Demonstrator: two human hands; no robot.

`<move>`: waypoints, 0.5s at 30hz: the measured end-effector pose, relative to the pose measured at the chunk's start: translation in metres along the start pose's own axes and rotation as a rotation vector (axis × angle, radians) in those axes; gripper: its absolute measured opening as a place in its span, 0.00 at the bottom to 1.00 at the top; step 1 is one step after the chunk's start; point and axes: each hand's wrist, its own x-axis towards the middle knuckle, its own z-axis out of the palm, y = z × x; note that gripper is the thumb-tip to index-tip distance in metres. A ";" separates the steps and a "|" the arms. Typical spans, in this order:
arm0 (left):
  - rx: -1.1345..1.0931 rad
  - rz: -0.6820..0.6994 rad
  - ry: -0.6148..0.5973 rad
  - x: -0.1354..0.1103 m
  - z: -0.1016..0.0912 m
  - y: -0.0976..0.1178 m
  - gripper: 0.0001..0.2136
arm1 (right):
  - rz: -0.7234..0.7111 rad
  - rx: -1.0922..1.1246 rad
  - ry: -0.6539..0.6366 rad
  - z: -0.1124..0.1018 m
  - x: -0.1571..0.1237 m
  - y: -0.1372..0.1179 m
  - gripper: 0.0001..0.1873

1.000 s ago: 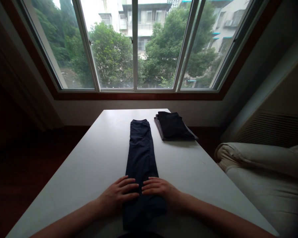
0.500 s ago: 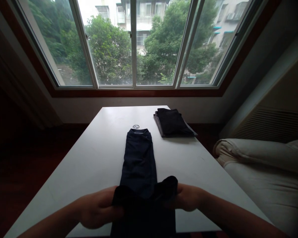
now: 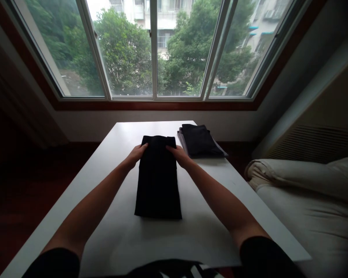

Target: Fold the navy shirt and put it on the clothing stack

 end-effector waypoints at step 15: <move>0.877 0.344 -0.179 0.025 0.058 -0.120 0.24 | -0.357 -1.153 -0.036 0.035 -0.022 0.092 0.31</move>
